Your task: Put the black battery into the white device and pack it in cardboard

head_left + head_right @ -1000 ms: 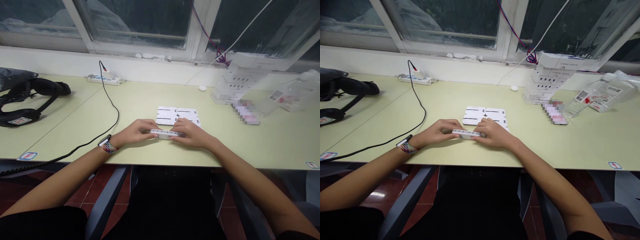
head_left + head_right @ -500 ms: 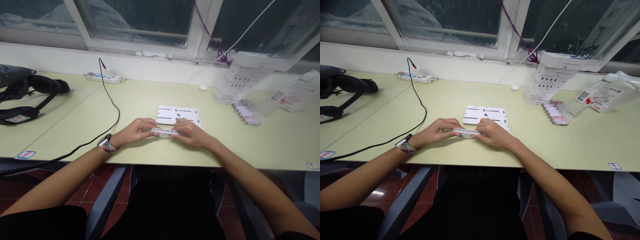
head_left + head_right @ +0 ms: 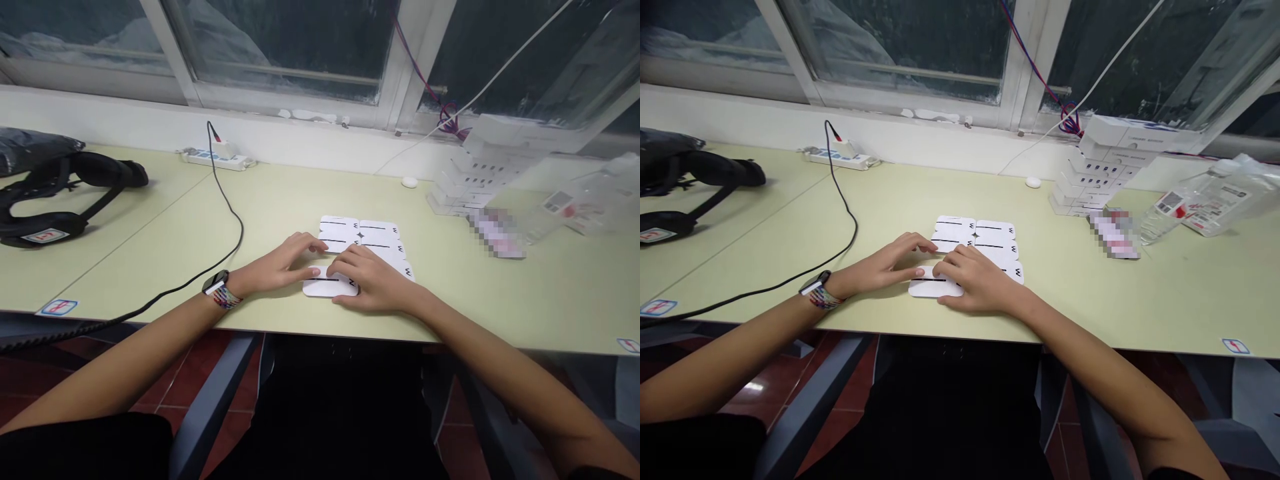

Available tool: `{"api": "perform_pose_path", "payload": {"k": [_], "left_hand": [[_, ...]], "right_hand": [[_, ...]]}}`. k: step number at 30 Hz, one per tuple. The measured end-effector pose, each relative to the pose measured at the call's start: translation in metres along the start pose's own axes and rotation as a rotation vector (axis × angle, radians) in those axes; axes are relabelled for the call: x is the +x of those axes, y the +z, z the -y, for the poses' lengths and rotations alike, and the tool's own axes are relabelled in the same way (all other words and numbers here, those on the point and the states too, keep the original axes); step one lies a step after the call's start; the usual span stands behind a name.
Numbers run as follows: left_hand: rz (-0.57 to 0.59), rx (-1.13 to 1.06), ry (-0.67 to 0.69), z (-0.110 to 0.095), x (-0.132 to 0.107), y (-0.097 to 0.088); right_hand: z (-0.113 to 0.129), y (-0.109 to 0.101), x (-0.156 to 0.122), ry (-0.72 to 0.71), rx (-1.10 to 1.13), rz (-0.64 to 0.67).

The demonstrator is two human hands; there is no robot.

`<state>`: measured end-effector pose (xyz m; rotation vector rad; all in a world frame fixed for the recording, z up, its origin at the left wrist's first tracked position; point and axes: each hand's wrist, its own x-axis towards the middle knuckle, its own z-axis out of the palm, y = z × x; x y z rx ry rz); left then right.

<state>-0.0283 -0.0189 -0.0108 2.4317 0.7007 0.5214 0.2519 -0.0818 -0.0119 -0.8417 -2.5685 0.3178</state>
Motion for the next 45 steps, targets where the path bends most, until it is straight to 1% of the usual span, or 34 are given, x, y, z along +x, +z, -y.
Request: {"api": "perform_pose_path", "payload": {"k": [3,5,7,9,11,13,15,19,24,29,32,45], "left_hand": [[-0.123,0.013,-0.019,0.003,0.003,0.000],[-0.194,0.034,-0.036,0.008,0.006,0.002],[-0.214,0.071,-0.049,0.015,0.010,0.004],[-0.190,0.107,-0.058,0.021,0.013,0.007],[-0.134,0.146,-0.077,0.024,0.016,0.009],[-0.072,0.197,-0.107,0.024,0.018,0.011],[-0.030,0.242,-0.132,0.021,0.020,0.013],[-0.017,0.260,-0.138,0.017,0.021,0.013],[-0.056,0.226,-0.113,0.016,0.019,0.012],[-0.103,0.250,-0.034,0.012,0.015,0.011],[-0.112,0.245,0.001,0.009,0.013,0.010],[-0.079,0.222,0.072,0.004,0.010,0.005]], "right_hand": [[-0.024,-0.017,0.009,0.014,0.119,-0.032],[-0.049,-0.031,0.020,0.092,0.151,-0.089],[-0.078,-0.042,0.035,0.195,0.120,-0.130],[-0.106,-0.048,0.054,0.295,0.082,-0.146],[-0.128,-0.047,0.071,0.361,0.080,-0.131],[-0.144,-0.044,0.086,0.396,0.093,-0.102],[-0.153,-0.041,0.095,0.425,0.121,-0.061],[-0.159,-0.039,0.099,0.473,0.191,0.006],[-0.154,-0.043,0.095,0.489,0.216,0.027],[-0.146,-0.045,0.090,0.458,0.225,0.065],[-0.141,-0.045,0.088,0.439,0.227,0.082],[-0.126,-0.047,0.077,0.396,0.220,0.115]]}}
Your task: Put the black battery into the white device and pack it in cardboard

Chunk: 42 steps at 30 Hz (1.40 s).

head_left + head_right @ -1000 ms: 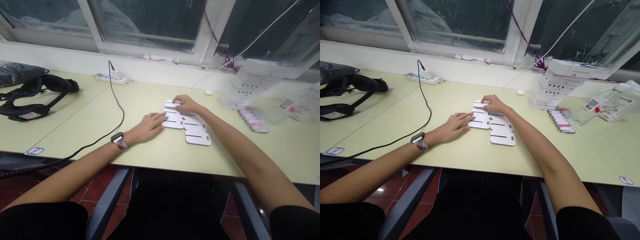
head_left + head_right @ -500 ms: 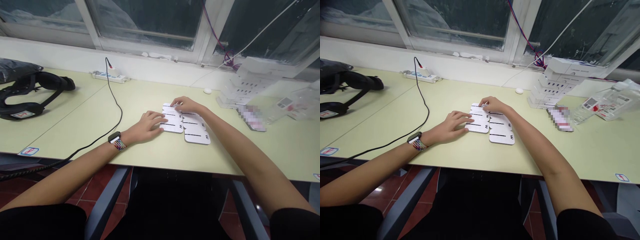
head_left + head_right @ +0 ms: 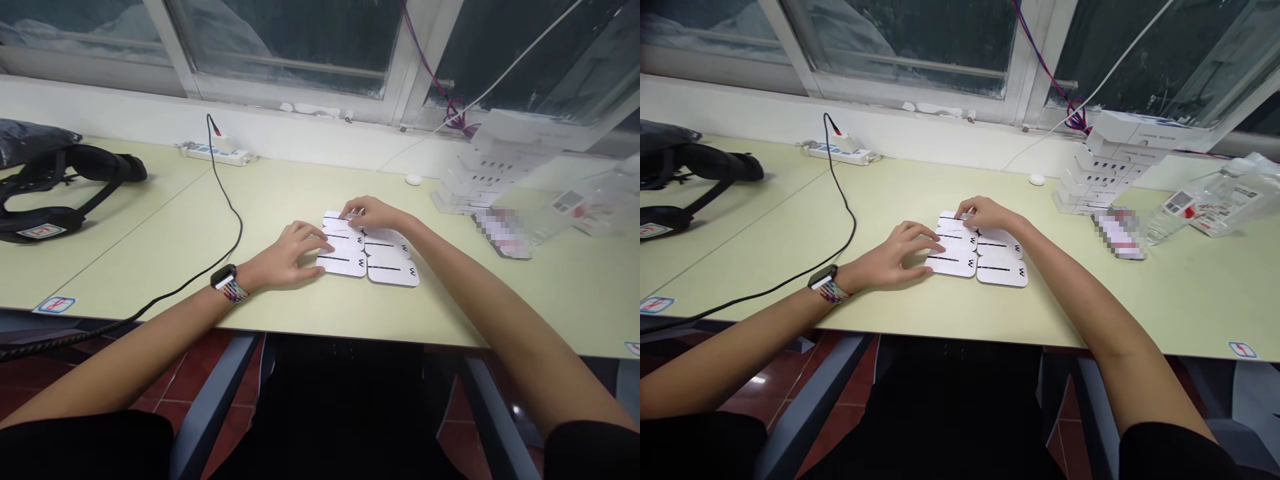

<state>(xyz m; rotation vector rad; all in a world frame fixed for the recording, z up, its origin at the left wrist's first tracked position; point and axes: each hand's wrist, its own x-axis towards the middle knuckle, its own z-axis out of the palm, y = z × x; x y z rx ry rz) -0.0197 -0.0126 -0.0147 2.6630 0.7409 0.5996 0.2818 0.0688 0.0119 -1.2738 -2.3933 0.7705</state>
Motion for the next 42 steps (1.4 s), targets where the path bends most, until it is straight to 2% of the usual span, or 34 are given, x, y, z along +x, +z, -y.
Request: {"api": "perform_pose_path", "payload": {"k": [9,12,14,16,18,21,25,29,33,39,42], "left_hand": [[-0.027,0.001,0.064,0.002,0.000,0.001],[-0.039,-0.008,0.100,0.002,0.001,0.001],[-0.024,-0.013,0.113,0.001,0.001,0.001],[-0.010,-0.015,0.127,-0.002,0.000,0.000],[-0.014,-0.012,0.138,-0.004,0.000,-0.002],[-0.026,-0.008,0.142,-0.005,-0.002,-0.005],[-0.085,-0.033,0.061,0.000,-0.004,-0.005],[-0.105,-0.045,-0.017,0.002,-0.004,-0.002],[-0.083,-0.010,0.002,0.001,-0.002,-0.004],[0.075,-0.034,0.050,-0.004,-0.002,-0.002],[0.111,-0.031,0.063,-0.008,-0.002,0.001]], "right_hand": [[0.002,0.005,-0.004,-0.013,-0.004,-0.008],[0.006,0.013,-0.009,-0.068,-0.036,-0.152],[0.014,0.020,-0.019,-0.149,-0.036,-0.271],[0.027,0.027,-0.033,-0.252,-0.027,-0.326],[0.042,0.032,-0.053,-0.323,-0.022,-0.301],[0.060,0.040,-0.083,-0.375,-0.006,-0.191],[0.066,0.052,-0.108,-0.389,-0.005,-0.142],[0.061,0.066,-0.114,-0.360,-0.112,-0.187],[0.059,0.072,-0.112,-0.417,-0.193,-0.225],[0.061,0.073,-0.114,-0.465,-0.260,-0.197],[0.060,0.070,-0.115,-0.491,-0.251,-0.183]]}}
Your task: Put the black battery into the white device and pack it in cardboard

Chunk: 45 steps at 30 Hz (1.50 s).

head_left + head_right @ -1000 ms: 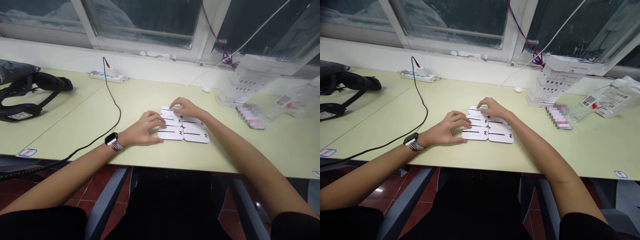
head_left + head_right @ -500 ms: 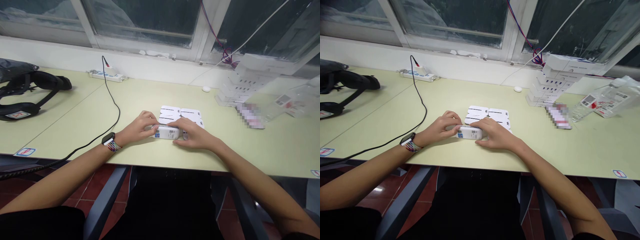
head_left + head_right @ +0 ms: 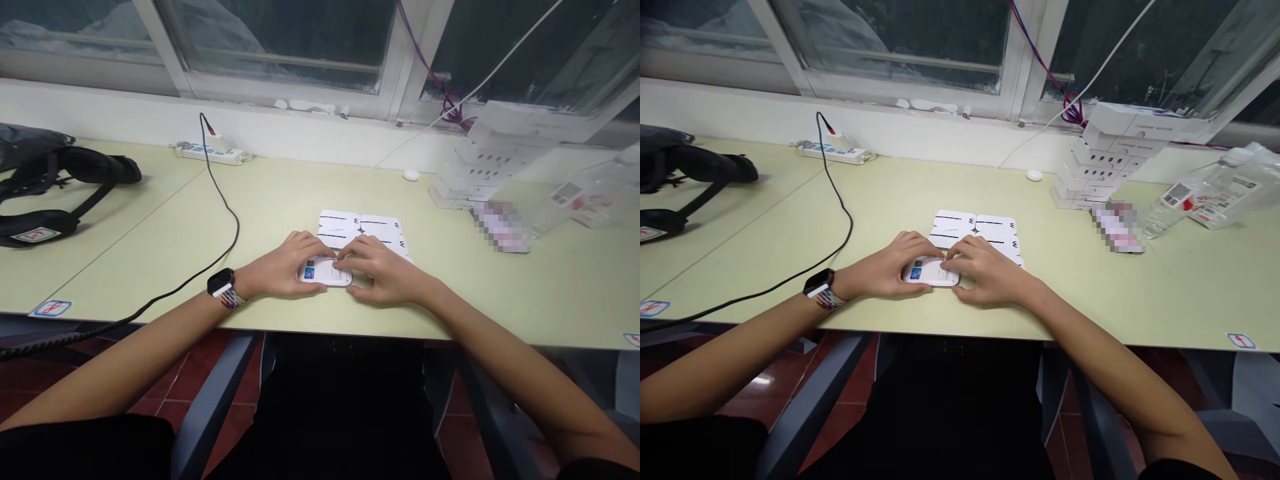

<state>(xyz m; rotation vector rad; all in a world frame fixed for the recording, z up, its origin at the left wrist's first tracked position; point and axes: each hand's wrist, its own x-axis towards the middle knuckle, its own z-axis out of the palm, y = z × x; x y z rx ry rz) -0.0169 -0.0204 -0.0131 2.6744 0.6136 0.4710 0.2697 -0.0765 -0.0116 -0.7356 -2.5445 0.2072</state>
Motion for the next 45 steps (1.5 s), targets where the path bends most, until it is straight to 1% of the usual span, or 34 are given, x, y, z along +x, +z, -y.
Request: {"api": "perform_pose_path", "payload": {"k": [3,6,9,12,17,19,23,26,28,34,45], "left_hand": [[-0.006,0.001,0.024,-0.003,0.001,0.001],[-0.020,-0.016,0.018,-0.003,0.001,0.000],[-0.031,-0.037,0.012,-0.003,0.000,0.001],[-0.032,-0.066,0.017,-0.004,0.001,0.002],[-0.041,-0.094,0.000,-0.008,0.003,0.001],[-0.041,-0.100,-0.006,-0.008,0.003,0.001],[-0.032,-0.141,-0.027,-0.006,0.002,0.002],[-0.028,-0.175,-0.038,-0.006,0.002,0.002],[-0.032,-0.187,-0.040,-0.006,0.002,0.002],[-0.030,-0.211,-0.056,-0.007,0.004,-0.001],[-0.012,-0.203,-0.060,-0.006,0.004,-0.002]], "right_hand": [[-0.001,-0.002,0.000,-0.031,-0.025,-0.014],[-0.001,-0.001,0.000,-0.080,-0.092,-0.033],[0.002,-0.002,0.003,-0.121,-0.172,-0.006],[0.007,-0.006,0.008,-0.132,-0.265,0.094],[0.020,-0.017,0.023,-0.135,-0.438,0.367],[0.027,-0.018,0.030,-0.125,-0.508,0.453],[0.040,-0.015,0.040,-0.146,-0.636,0.553],[0.046,-0.010,0.044,-0.160,-0.686,0.608],[0.048,-0.007,0.045,-0.163,-0.702,0.617],[0.049,0.002,0.043,-0.173,-0.747,0.530],[0.052,0.004,0.046,-0.154,-0.743,0.538]]}}
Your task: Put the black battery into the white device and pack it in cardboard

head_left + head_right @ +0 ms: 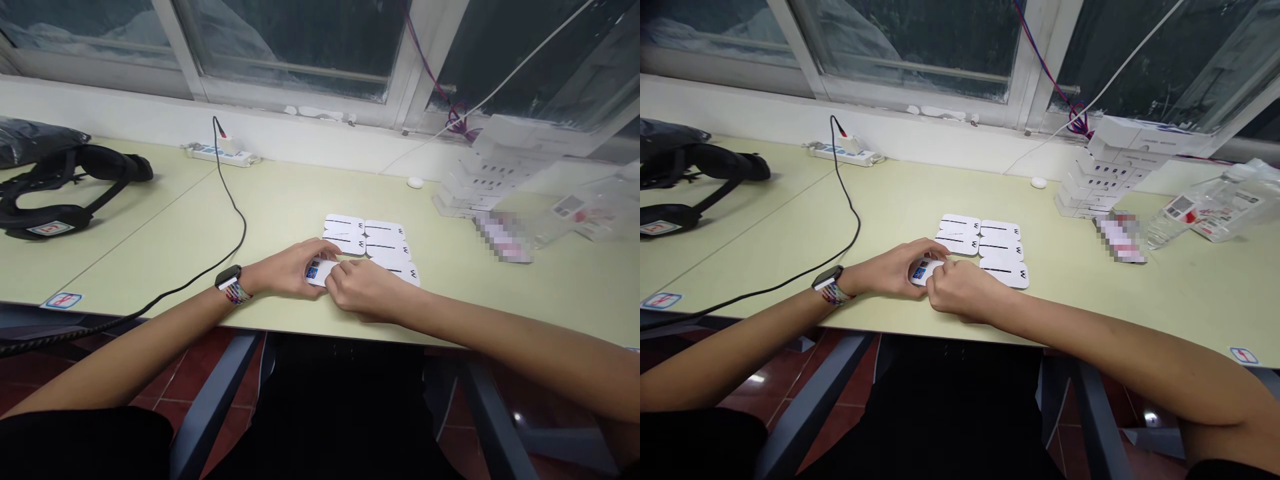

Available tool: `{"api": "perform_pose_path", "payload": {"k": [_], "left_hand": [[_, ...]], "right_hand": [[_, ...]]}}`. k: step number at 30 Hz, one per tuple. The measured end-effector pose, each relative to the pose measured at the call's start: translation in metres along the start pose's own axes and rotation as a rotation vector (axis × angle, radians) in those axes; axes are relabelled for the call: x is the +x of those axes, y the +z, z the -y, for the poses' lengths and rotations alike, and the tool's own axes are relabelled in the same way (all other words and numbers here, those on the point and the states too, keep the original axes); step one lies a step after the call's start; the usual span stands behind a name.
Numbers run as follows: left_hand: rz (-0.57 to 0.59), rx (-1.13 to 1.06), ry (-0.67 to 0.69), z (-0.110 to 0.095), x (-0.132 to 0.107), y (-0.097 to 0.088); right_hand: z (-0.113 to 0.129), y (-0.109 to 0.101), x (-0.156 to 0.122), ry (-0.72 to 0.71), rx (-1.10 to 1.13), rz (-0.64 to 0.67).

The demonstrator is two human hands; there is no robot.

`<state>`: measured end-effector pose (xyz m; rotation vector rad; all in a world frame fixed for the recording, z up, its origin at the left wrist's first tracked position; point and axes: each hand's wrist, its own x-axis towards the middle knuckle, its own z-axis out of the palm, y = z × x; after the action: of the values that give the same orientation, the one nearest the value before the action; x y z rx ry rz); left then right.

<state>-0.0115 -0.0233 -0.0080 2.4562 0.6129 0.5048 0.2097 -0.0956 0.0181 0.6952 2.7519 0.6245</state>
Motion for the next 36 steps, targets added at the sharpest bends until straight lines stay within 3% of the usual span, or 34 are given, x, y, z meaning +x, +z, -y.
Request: {"api": "perform_pose_path", "payload": {"k": [7,11,20,27,32,36], "left_hand": [[-0.003,-0.100,-0.047,-0.001,-0.002,-0.001],[0.018,-0.110,-0.054,-0.002,-0.003,-0.002],[0.034,-0.115,-0.091,0.001,-0.003,-0.002],[0.019,-0.103,-0.058,0.000,-0.003,-0.001],[0.032,-0.143,-0.049,0.000,-0.003,0.000],[0.020,-0.223,-0.148,-0.003,-0.004,0.002]], "right_hand": [[-0.010,0.003,-0.017,0.132,0.303,-0.088],[-0.024,0.009,-0.024,0.102,0.400,-0.126],[-0.019,0.018,-0.017,-0.037,0.023,-0.150],[-0.015,0.018,-0.021,-0.045,-0.045,-0.252],[-0.031,0.016,-0.033,0.107,0.042,-0.406],[-0.050,0.023,-0.042,0.356,0.479,-0.608]]}}
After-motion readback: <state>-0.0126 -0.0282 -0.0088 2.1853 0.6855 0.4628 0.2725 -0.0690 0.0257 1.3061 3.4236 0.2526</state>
